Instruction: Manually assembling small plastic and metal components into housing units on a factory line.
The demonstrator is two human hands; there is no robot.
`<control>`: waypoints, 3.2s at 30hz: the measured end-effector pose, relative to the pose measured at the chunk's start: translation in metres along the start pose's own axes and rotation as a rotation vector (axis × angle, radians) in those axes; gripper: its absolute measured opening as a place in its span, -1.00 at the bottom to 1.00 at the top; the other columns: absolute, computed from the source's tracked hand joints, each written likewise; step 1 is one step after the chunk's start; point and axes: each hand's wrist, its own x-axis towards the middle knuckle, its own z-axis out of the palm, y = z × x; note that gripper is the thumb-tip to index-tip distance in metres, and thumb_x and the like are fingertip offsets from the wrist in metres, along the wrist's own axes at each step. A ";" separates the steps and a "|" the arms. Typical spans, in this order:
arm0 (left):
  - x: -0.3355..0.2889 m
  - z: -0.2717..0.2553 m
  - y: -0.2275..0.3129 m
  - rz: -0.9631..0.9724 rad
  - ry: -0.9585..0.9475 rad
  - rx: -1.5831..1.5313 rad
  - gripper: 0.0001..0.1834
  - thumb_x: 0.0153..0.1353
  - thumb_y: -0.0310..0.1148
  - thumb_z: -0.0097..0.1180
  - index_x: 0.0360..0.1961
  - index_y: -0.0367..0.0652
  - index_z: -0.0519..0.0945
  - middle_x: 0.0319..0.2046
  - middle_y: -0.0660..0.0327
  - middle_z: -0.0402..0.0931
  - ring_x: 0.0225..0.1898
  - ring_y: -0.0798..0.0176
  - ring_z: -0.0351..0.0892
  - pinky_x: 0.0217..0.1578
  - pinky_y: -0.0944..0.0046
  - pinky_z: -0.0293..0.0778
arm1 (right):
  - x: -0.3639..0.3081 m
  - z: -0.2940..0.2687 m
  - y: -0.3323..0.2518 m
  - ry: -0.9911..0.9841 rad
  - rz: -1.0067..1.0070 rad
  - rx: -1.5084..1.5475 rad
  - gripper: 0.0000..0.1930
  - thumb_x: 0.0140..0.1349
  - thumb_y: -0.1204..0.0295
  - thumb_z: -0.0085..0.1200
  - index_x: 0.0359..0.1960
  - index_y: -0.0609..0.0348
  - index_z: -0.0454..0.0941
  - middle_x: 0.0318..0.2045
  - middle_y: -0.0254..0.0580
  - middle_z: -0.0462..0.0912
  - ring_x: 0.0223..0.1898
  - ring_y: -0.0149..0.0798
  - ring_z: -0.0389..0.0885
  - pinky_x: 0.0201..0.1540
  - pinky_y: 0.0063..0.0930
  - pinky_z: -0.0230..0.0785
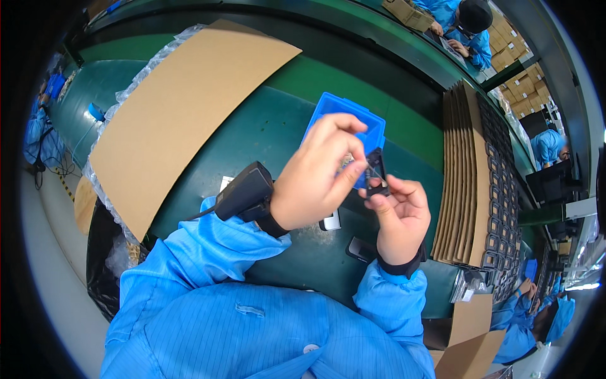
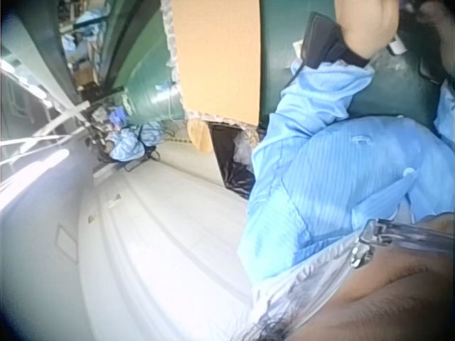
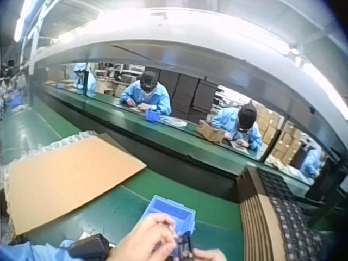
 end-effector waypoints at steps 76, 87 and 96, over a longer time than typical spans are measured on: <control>-0.005 0.009 0.020 0.214 -0.069 0.203 -0.86 0.05 -0.47 0.36 -0.39 -0.17 0.61 -0.47 0.15 0.50 -0.44 0.03 0.56 -0.46 0.12 0.48 | -0.010 0.005 -0.011 0.010 0.062 -0.043 -0.70 0.45 0.59 0.05 0.16 0.28 0.36 -0.18 -0.18 0.65 -0.25 -0.52 0.57 -0.22 -0.66 0.42; -0.006 0.000 0.027 -0.178 -0.174 -0.061 -0.49 0.23 -0.37 0.37 0.21 -0.17 0.57 -0.24 0.14 0.63 -0.40 0.32 0.64 -0.33 0.32 0.57 | -0.005 0.004 -0.007 -0.157 -0.016 -0.381 -0.53 0.47 0.61 -0.04 0.39 0.29 0.30 -0.26 -0.28 0.63 -0.35 -0.53 0.50 -0.25 -0.60 0.44; -0.015 0.005 0.020 -0.413 -0.108 -0.379 -0.80 0.37 -0.49 0.25 -0.02 -0.27 0.60 -0.20 0.18 0.64 -0.20 0.37 0.70 -0.24 0.39 0.61 | 0.001 -0.003 -0.008 -0.044 0.256 0.170 -0.78 0.46 0.55 0.10 0.09 0.29 0.54 -0.18 -0.10 0.73 -0.37 -0.43 0.66 -0.37 -0.61 0.51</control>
